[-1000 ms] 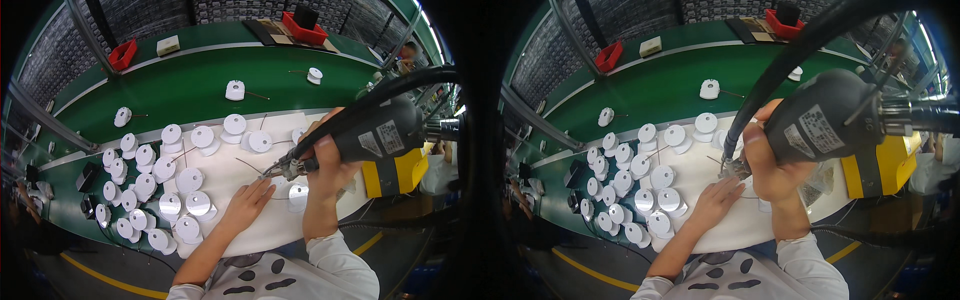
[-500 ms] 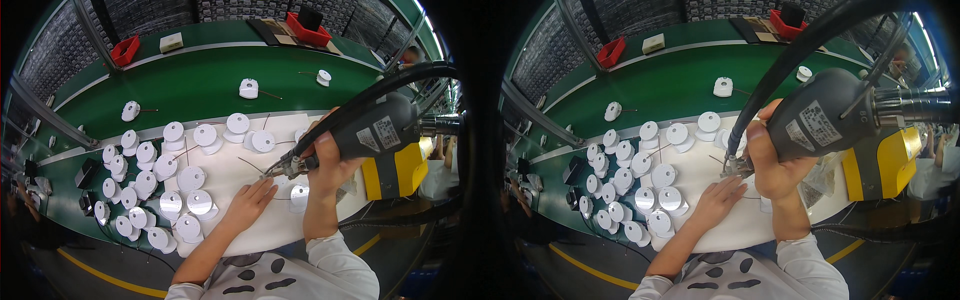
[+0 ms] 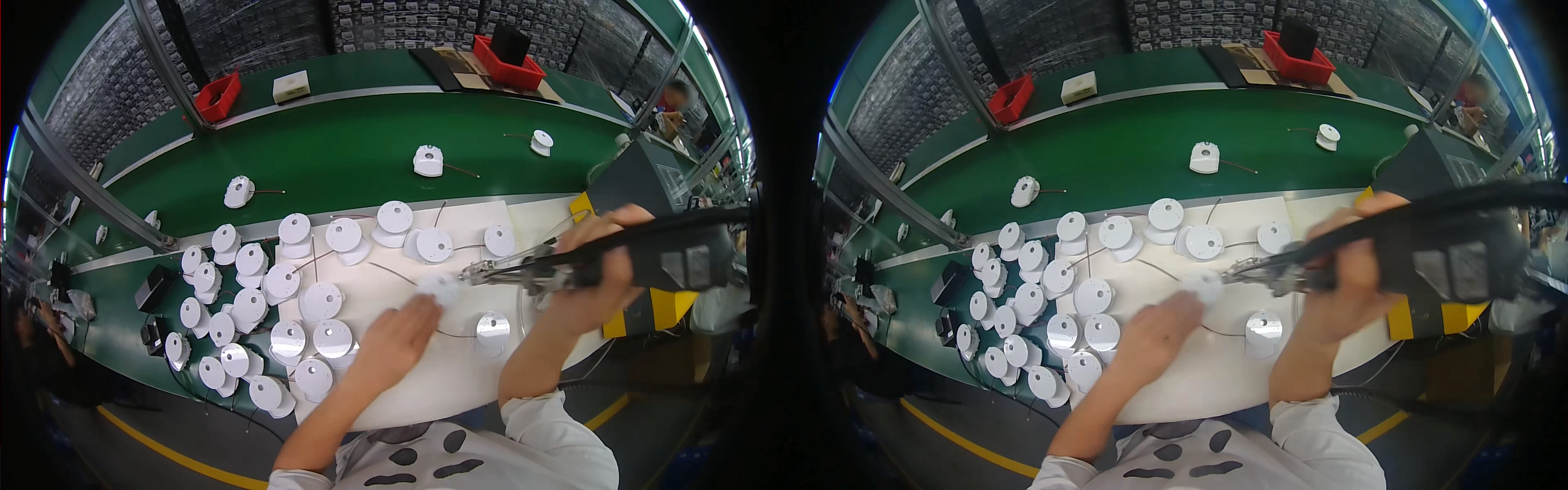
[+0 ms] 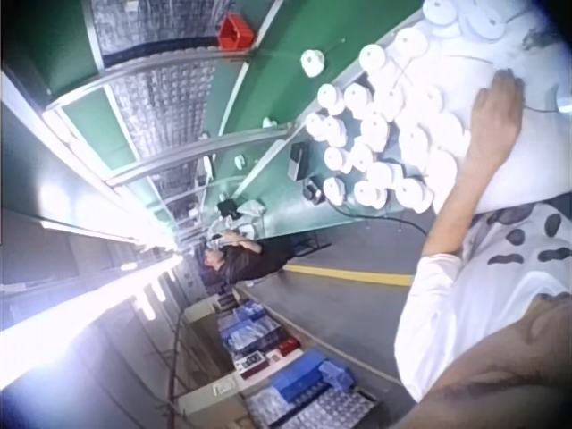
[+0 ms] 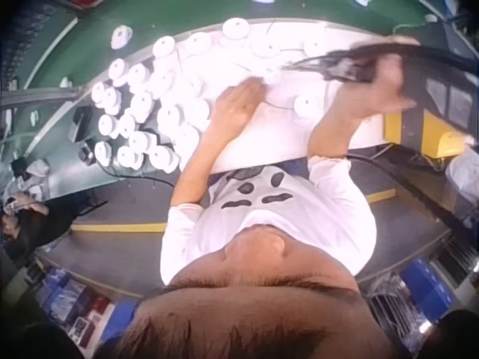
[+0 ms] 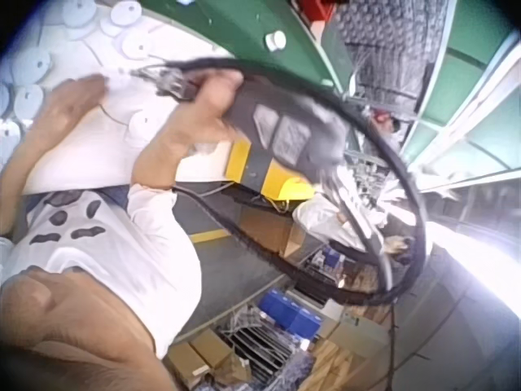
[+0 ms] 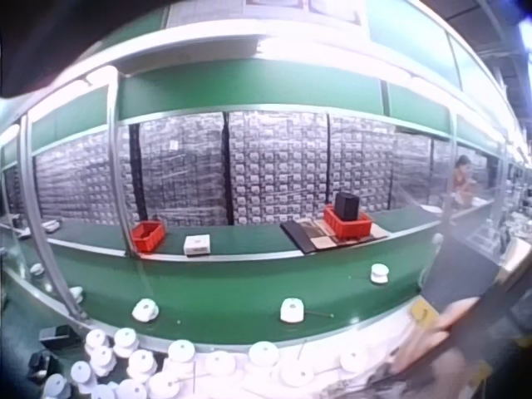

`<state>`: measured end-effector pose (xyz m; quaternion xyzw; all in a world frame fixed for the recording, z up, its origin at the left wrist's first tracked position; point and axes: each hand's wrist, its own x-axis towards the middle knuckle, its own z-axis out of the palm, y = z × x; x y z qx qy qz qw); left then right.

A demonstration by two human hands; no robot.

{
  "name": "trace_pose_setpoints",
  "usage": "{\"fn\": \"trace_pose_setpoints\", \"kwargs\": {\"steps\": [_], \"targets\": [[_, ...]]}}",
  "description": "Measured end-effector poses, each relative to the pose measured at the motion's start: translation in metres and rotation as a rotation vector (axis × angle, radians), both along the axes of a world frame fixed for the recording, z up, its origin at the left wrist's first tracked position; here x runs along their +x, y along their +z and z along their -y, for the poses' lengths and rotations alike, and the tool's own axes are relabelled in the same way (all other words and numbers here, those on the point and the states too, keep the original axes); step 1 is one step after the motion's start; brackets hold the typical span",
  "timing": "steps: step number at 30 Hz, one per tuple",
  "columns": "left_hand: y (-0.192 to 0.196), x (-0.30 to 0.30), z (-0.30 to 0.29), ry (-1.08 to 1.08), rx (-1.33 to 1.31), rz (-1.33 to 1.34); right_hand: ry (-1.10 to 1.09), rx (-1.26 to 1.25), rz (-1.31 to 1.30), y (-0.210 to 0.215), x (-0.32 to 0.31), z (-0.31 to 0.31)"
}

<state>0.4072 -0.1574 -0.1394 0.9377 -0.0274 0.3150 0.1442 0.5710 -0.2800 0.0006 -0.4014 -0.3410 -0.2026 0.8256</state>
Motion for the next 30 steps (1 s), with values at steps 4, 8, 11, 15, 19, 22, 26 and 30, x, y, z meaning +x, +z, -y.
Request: {"fn": "trace_pose_setpoints", "kwargs": {"steps": [4,8,11,15,19,22,26,30], "targets": [[0.025,0.038,-0.054,0.106,0.132,-0.106,-0.273,-0.06,-0.042,0.014,-0.003,0.013],[0.042,0.101,-0.116,0.118,0.247,-0.202,-0.433,-0.11,-0.145,0.015,-0.006,0.002],[0.067,0.109,-0.127,0.118,0.109,-0.277,-0.413,-0.139,-0.139,0.013,-0.006,0.0],[0.073,0.089,-0.134,0.09,-0.024,-0.492,-0.408,-0.169,-0.111,0.007,0.003,0.004],[0.058,0.057,-0.158,0.156,0.079,-0.467,-0.363,-0.148,-0.128,0.013,-0.002,0.002],[0.05,0.043,-0.165,0.088,-0.062,-0.518,-0.339,-0.138,-0.123,0.012,-0.003,0.001],[0.058,0.03,-0.156,0.042,-0.207,-0.581,-0.424,-0.167,-0.077,0.0,0.007,0.006],[0.091,0.044,-0.152,-0.046,-0.21,-0.494,-0.379,-0.193,-0.032,-0.002,0.01,0.005]]}}
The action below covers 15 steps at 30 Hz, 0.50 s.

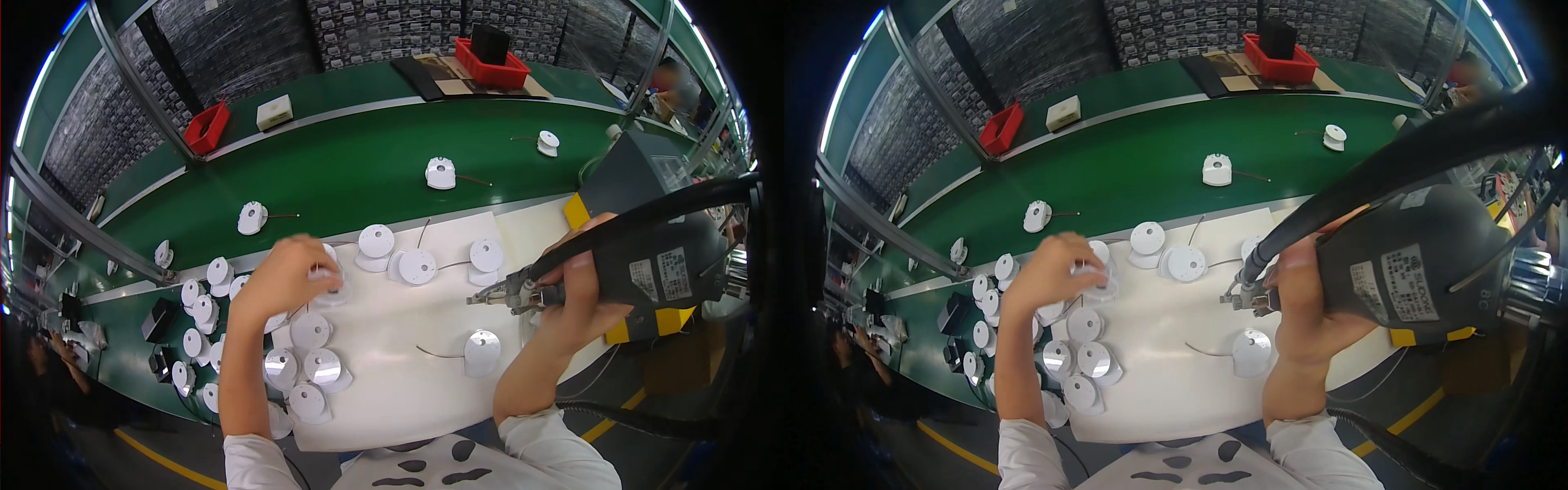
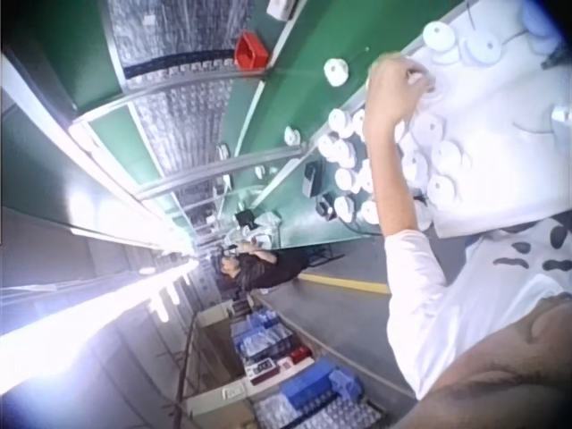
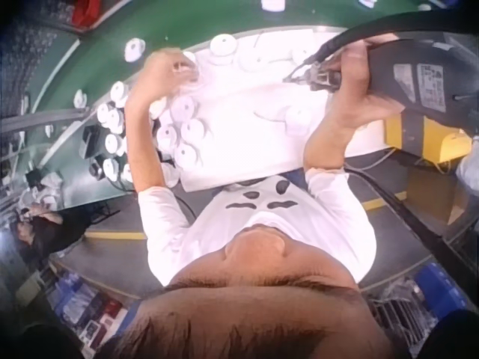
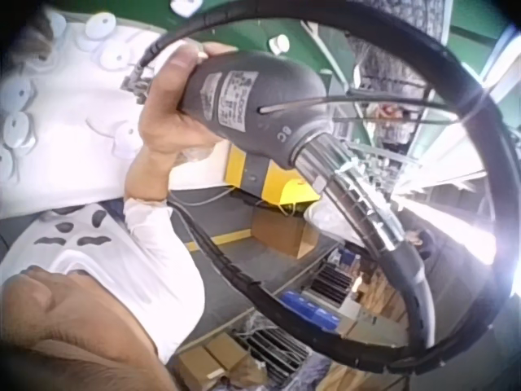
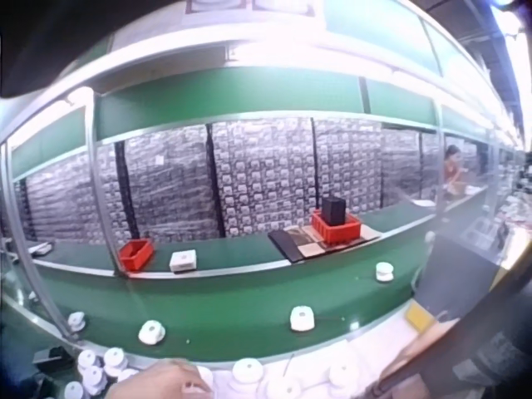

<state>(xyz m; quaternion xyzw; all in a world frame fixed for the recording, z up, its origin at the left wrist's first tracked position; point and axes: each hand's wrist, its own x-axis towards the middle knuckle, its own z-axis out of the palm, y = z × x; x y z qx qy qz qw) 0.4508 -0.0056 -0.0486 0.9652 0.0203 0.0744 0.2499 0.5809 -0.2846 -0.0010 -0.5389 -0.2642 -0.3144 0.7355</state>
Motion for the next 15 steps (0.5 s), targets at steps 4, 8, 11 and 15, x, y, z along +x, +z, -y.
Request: {"fn": "trace_pose_setpoints", "kwargs": {"steps": [4,8,11,15], "targets": [[-0.012,0.081,-0.027,0.075,0.223,0.28,0.044,0.014,-0.026,0.006,-0.004,-0.002],[-0.075,0.162,-0.059,0.213,0.284,0.374,0.064,0.034,-0.045,0.006,-0.007,-0.002],[-0.107,0.206,-0.057,0.212,0.446,0.443,0.054,0.039,-0.064,0.006,-0.003,0.0],[-0.098,0.243,-0.002,0.133,0.446,0.528,-0.051,0.03,-0.033,0.01,-0.002,-0.004]]}}
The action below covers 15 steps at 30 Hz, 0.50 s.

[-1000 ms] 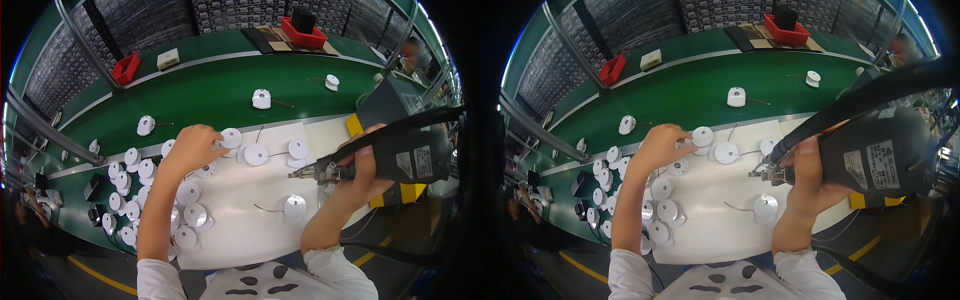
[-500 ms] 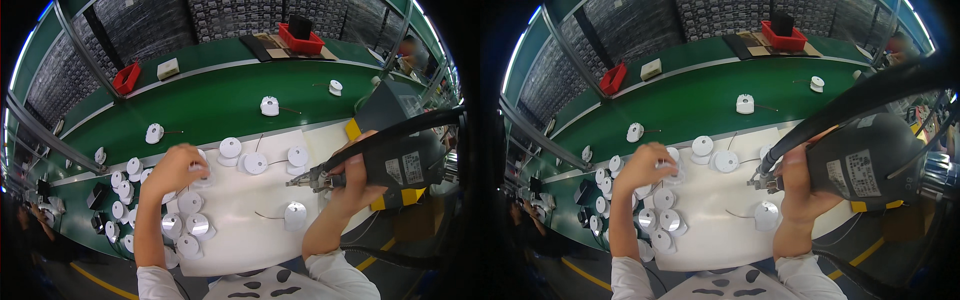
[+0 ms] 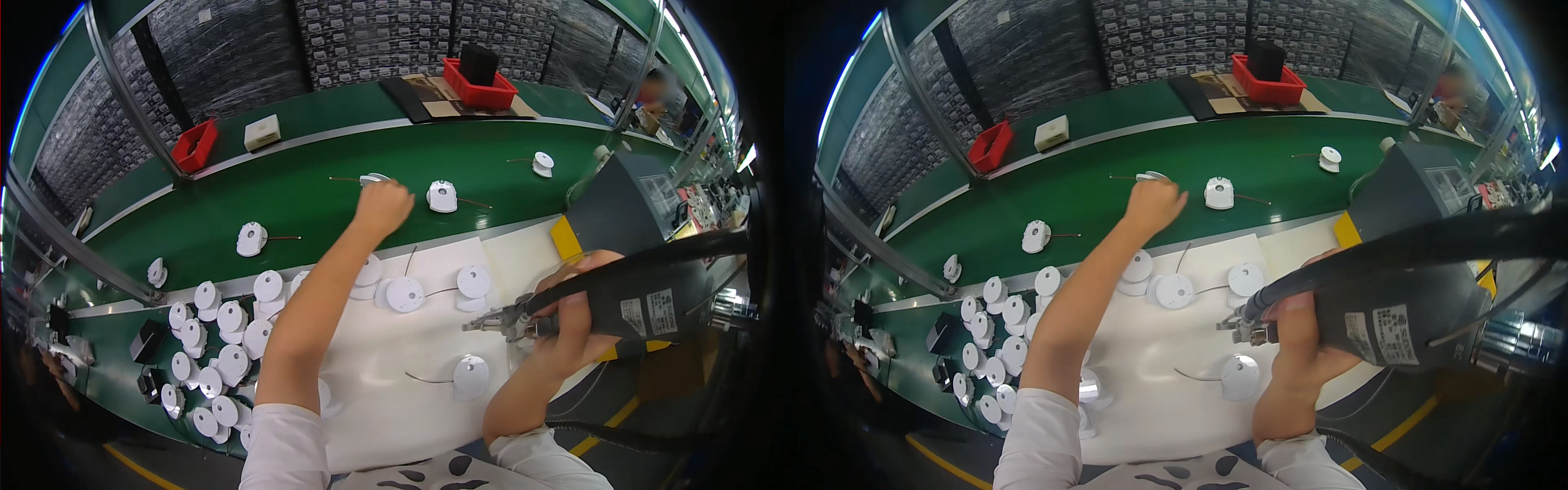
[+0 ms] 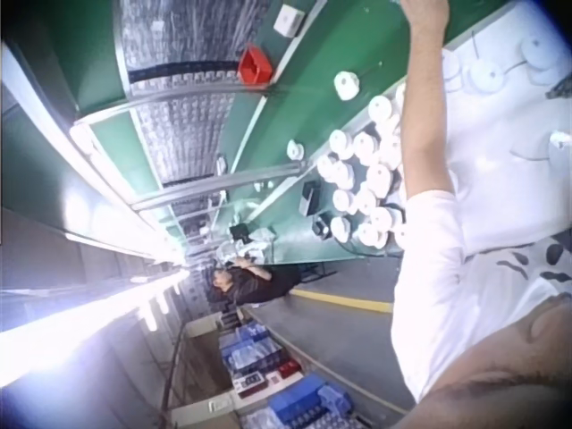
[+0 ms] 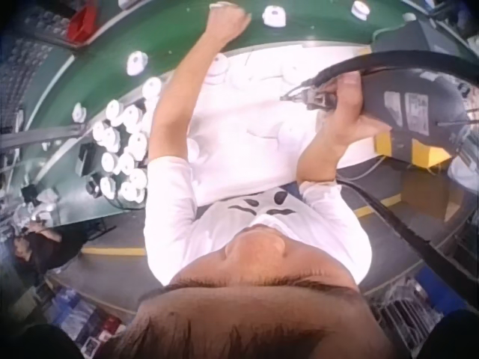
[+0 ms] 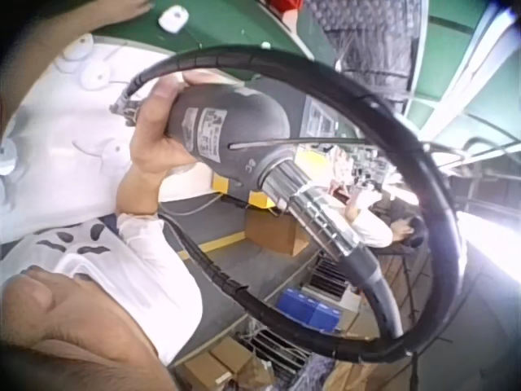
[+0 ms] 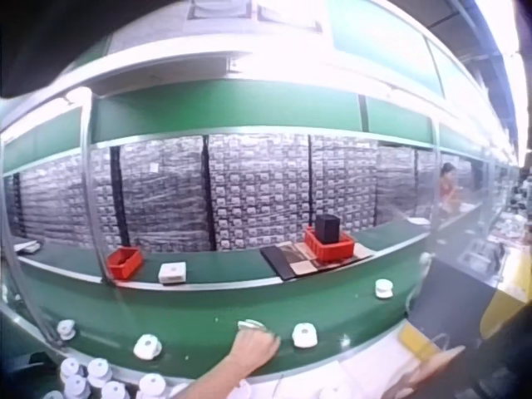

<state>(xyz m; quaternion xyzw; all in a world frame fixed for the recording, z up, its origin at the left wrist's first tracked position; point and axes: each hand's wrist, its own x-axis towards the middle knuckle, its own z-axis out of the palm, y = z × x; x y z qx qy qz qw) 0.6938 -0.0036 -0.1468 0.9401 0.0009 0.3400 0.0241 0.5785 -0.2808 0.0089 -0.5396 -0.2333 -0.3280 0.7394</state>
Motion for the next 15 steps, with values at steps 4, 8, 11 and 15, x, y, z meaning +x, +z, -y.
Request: {"fn": "trace_pose_setpoints", "kwargs": {"steps": [4,8,11,15], "targets": [[0.002,0.036,0.062,-0.078,0.043,-0.348,0.106,-0.122,0.083,-0.011,0.012,0.014],[-0.019,0.058,0.087,-0.153,0.133,-0.299,-0.004,-0.076,0.045,-0.001,0.009,0.001],[-0.018,0.073,0.094,-0.161,0.238,-0.384,-0.044,-0.078,0.024,-0.001,0.008,0.001],[-0.009,0.075,0.091,-0.152,0.316,-0.397,-0.027,-0.093,0.045,-0.012,0.013,0.013]]}}
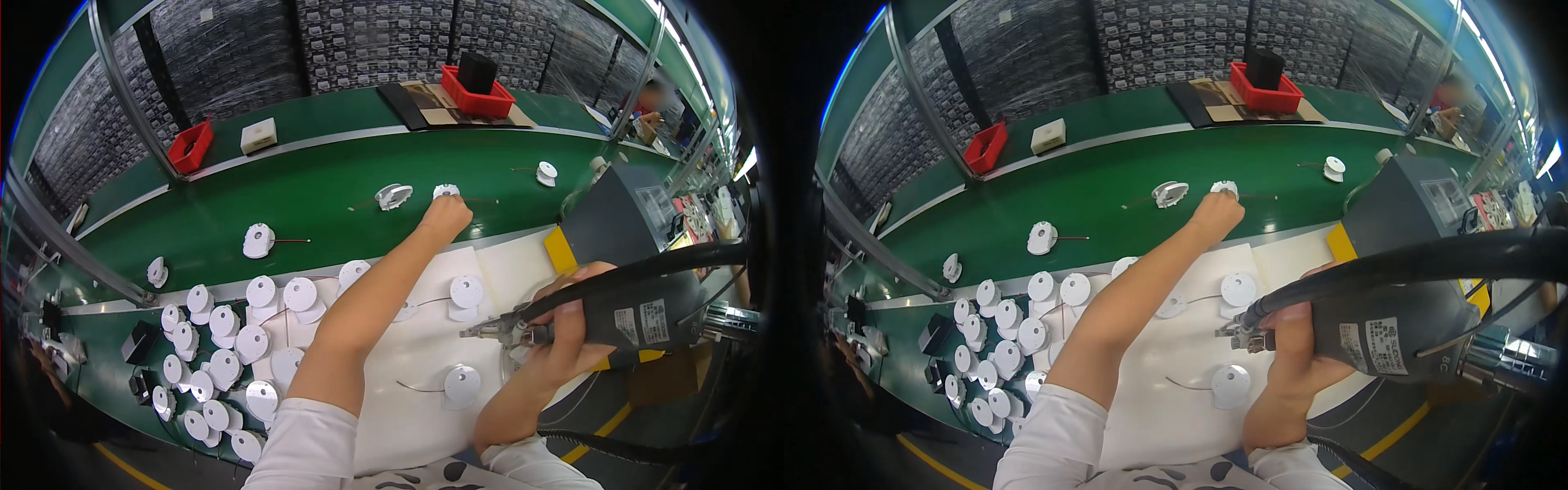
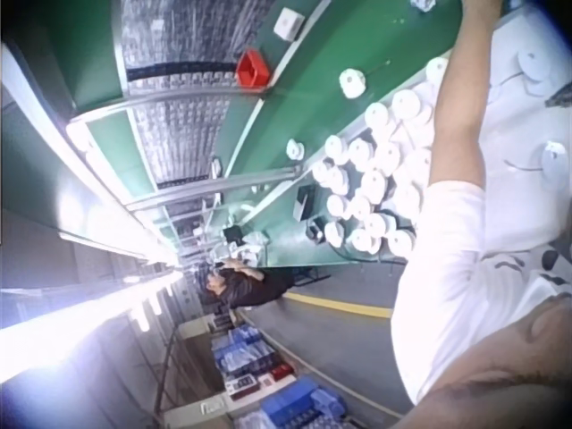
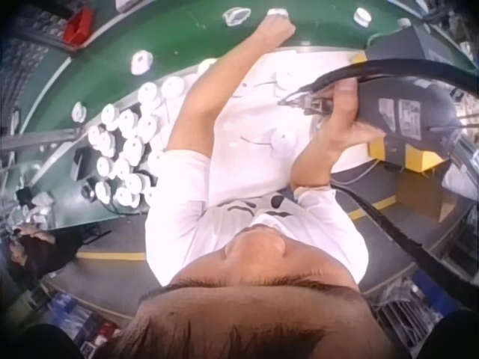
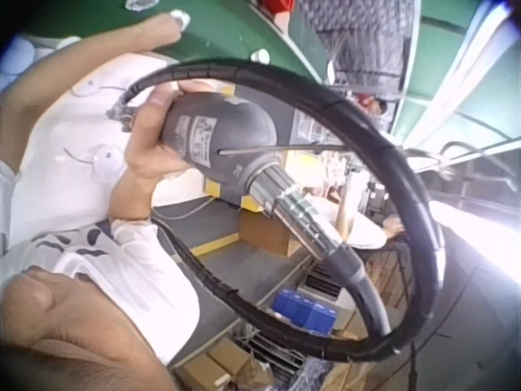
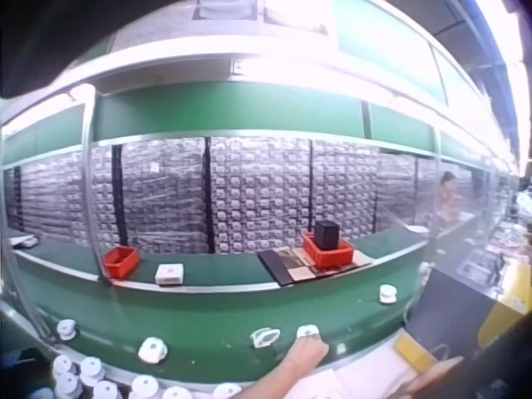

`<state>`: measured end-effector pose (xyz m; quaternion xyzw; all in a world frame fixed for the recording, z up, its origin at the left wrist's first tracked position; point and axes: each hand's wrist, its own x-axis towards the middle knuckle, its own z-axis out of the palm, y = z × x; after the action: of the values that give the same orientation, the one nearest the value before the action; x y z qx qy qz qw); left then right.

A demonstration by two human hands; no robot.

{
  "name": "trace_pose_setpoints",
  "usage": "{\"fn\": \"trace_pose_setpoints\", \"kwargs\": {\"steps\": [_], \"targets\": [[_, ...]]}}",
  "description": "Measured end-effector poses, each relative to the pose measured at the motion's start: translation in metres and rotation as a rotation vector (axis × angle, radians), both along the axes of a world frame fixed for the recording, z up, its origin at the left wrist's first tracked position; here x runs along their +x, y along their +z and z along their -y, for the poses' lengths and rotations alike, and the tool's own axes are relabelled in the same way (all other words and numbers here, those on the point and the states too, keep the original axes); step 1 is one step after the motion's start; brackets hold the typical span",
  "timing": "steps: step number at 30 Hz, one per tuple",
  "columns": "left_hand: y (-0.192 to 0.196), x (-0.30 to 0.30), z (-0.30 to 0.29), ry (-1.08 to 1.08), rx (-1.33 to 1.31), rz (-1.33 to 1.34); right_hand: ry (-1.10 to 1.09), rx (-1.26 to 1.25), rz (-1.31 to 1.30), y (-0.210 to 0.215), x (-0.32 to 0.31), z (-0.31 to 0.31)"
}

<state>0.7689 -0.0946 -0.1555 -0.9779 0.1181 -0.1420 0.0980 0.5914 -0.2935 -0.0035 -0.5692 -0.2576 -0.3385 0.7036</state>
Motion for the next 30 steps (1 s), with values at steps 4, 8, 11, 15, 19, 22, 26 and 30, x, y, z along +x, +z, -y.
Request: {"fn": "trace_pose_setpoints", "kwargs": {"steps": [4,8,11,15,19,22,26,30], "targets": [[0.015,-0.024,-0.025,0.144,-0.39,0.266,0.05,0.099,-0.092,0.002,-0.006,-0.004],[0.077,-0.131,-0.037,0.17,-0.805,0.244,0.087,0.083,-0.11,0.008,-0.009,0.004],[0.08,-0.226,-0.026,0.358,-1.205,0.0,0.127,0.065,-0.076,0.003,0.0,0.006],[0.062,-0.322,0.013,0.612,-1.588,-0.257,0.233,0.082,-0.084,0.005,-0.003,0.001],[0.017,-0.36,0.081,0.76,-2.112,0.171,0.275,0.136,-0.06,0.012,-0.013,-0.004],[-0.016,-0.365,0.11,0.843,-2.373,0.401,0.305,0.117,-0.065,0.01,-0.016,-0.007],[-0.016,-0.378,0.112,0.793,-2.526,0.154,0.361,0.135,-0.141,0.012,-0.027,-0.011],[0.0,-0.395,0.115,0.848,-1.711,-0.13,0.416,0.106,-0.12,0.008,-0.03,-0.016]]}}
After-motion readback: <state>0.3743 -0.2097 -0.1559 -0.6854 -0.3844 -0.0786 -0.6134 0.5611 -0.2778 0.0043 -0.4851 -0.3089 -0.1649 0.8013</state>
